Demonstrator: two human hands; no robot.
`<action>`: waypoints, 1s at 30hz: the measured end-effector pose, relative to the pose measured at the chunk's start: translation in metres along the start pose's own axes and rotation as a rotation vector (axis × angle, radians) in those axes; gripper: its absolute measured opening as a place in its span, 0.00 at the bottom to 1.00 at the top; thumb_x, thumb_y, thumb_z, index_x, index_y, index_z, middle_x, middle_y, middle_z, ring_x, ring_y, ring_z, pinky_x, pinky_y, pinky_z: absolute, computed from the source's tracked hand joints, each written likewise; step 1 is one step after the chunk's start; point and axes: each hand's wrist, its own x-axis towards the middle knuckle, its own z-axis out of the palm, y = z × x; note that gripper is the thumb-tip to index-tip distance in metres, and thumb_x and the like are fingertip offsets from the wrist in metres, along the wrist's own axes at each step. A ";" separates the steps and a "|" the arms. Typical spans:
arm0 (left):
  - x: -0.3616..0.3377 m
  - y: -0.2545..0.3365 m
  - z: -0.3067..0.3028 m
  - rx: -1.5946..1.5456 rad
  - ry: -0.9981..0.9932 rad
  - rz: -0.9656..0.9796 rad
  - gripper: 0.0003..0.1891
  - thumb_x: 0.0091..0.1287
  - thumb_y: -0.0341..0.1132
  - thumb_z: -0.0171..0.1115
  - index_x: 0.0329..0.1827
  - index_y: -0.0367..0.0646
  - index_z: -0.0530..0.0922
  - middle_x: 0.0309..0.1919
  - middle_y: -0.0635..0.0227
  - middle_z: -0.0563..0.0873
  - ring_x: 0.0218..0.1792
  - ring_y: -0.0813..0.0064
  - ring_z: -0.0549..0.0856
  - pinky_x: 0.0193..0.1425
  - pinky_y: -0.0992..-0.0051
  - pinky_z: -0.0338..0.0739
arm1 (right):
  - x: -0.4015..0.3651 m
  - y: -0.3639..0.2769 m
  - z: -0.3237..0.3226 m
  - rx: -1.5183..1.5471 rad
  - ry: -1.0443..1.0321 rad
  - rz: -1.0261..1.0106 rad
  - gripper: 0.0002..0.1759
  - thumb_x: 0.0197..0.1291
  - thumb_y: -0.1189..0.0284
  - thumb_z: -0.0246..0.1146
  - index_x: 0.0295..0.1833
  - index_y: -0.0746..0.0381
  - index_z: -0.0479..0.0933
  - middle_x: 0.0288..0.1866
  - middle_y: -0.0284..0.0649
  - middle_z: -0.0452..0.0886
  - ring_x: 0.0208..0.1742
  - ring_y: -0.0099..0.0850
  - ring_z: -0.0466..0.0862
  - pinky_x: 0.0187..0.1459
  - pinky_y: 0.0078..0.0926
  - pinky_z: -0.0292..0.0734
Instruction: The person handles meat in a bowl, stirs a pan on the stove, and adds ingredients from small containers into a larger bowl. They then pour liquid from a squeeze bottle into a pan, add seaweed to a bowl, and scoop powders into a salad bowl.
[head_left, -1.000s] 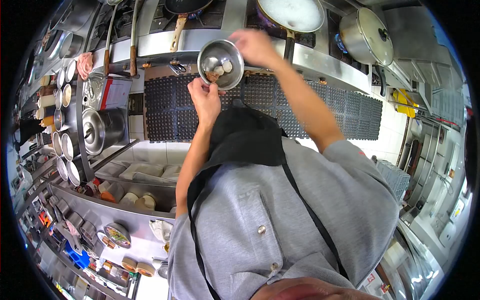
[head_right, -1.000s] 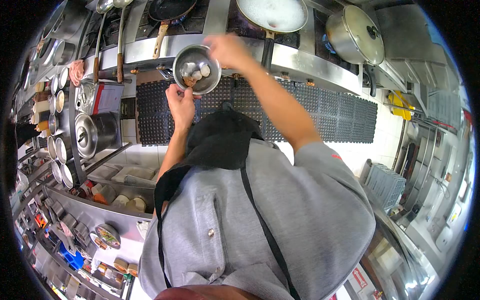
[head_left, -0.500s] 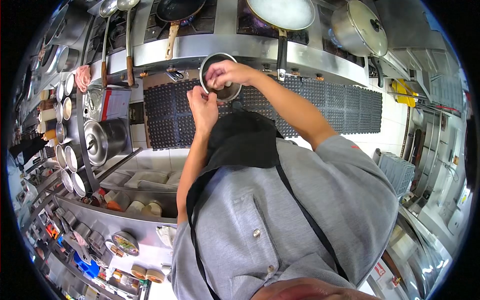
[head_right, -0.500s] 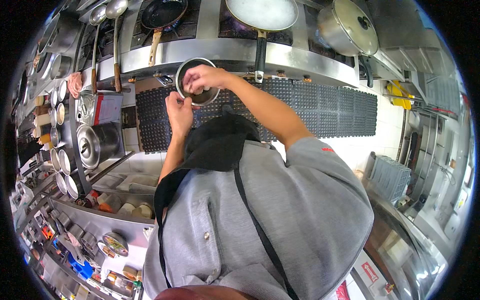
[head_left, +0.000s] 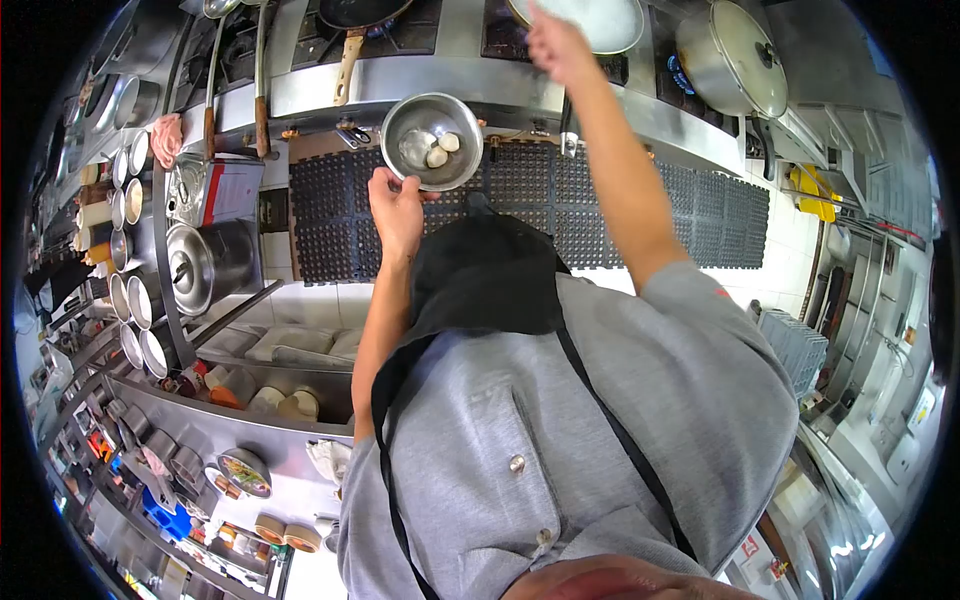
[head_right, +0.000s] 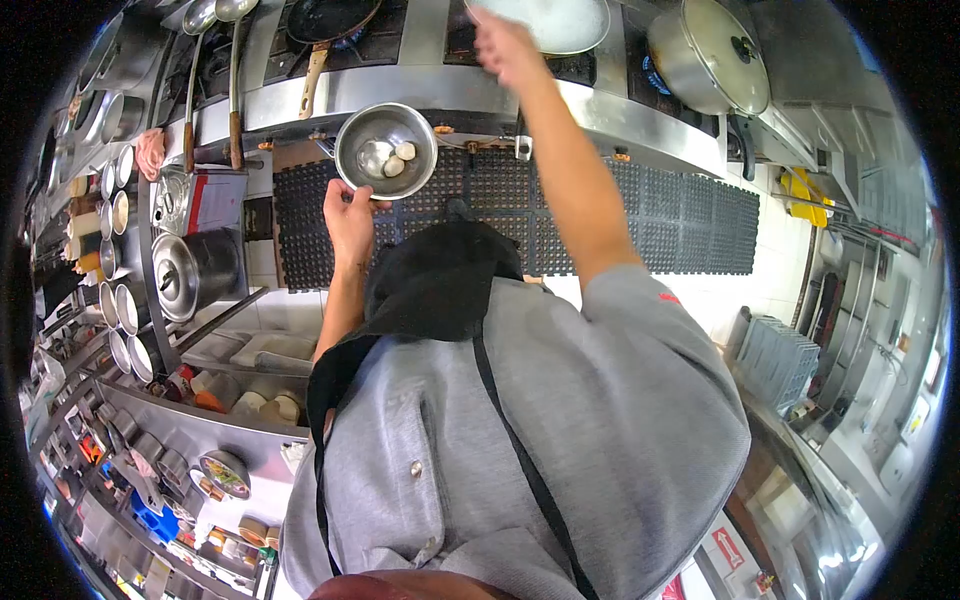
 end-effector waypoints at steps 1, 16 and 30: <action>0.000 0.000 0.001 -0.004 0.008 0.023 0.06 0.63 0.21 0.53 0.33 0.36 0.63 0.33 0.60 0.73 0.23 0.69 0.84 0.24 0.75 0.78 | 0.024 -0.002 -0.017 -0.122 0.261 -0.056 0.20 0.63 0.56 0.56 0.36 0.64 0.81 0.27 0.45 0.83 0.32 0.38 0.82 0.41 0.38 0.76; 0.009 0.011 0.021 0.156 -0.014 0.160 0.07 0.60 0.21 0.56 0.30 0.33 0.64 0.40 0.56 0.65 0.22 0.65 0.82 0.22 0.73 0.81 | -0.120 0.063 0.098 -1.480 -0.754 -0.714 0.25 0.45 0.76 0.60 0.54 0.59 0.75 0.48 0.49 0.80 0.53 0.44 0.77 0.53 0.42 0.73; -0.064 0.040 -0.057 0.276 0.486 0.192 0.07 0.56 0.26 0.60 0.28 0.32 0.71 0.26 0.56 0.76 0.22 0.67 0.83 0.25 0.70 0.80 | -0.029 -0.048 -0.019 -0.405 -0.422 -0.017 0.23 0.59 0.71 0.61 0.61 0.54 0.68 0.52 0.36 0.77 0.46 0.28 0.78 0.40 0.25 0.73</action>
